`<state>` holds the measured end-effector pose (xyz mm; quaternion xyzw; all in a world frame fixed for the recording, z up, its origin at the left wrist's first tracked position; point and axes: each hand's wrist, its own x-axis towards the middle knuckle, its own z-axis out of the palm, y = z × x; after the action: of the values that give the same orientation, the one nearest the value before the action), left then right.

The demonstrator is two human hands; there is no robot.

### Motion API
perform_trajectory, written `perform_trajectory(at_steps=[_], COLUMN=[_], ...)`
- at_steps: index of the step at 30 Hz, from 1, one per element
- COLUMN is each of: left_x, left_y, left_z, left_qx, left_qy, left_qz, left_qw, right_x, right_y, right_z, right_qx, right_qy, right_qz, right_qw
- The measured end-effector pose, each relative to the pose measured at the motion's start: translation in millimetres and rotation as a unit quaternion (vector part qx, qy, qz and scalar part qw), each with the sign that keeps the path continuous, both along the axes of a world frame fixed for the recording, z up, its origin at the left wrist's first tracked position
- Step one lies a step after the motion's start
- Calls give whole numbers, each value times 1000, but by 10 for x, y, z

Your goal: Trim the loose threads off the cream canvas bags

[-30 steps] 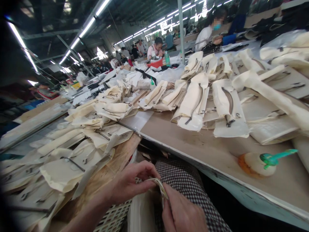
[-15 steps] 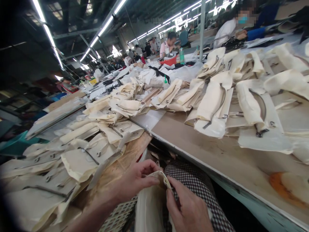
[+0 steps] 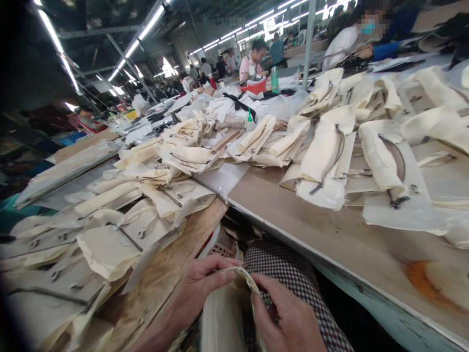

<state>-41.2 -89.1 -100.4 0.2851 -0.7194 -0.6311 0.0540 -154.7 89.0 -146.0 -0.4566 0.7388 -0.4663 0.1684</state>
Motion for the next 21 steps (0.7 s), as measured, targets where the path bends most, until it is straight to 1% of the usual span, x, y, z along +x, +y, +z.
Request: perform_trajectory(at_steps=[2, 4, 6, 8, 10, 12, 14, 16, 19, 21], left_x=[15, 7, -29, -88, -159, -226, -280, -319, -355, -370], left_y=[-29, -58, -71, -63, -43, -28, -33, -63, -133, -177], left_z=[3, 62, 166, 285, 382, 434, 440, 418, 376, 355], left_qx=[27, 14, -37, -106, -169, -217, -246, -254, -234, -210], left_qy=[0, -7, -22, -33, -40, -47, -53, -46, -23, -9], left_qz=[-10, -46, -98, -140, -163, -183, -211, -246, -291, -310], left_qw=[1000, 999, 994, 984, 971, 958, 945, 934, 928, 927], right_x=[0, 2, 9, 19, 29, 36, 36, 25, -19, -65], right_y=[-7, -13, -8, 7, 25, 36, 40, 45, 66, 83], right_z=[25, 40, 39, 31, 26, 28, 32, 31, 29, 46], right_qx=[1, -2, -9, -17, -16, -17, -18, -23, -27, -19], right_qy=[0, 11, 23, 31, 33, 32, 24, 5, -33, -62], right_qz=[10, 20, 25, 20, 21, 26, 28, 29, 48, 68], right_qw=[1000, 1000, 999, 999, 999, 999, 999, 999, 998, 996])
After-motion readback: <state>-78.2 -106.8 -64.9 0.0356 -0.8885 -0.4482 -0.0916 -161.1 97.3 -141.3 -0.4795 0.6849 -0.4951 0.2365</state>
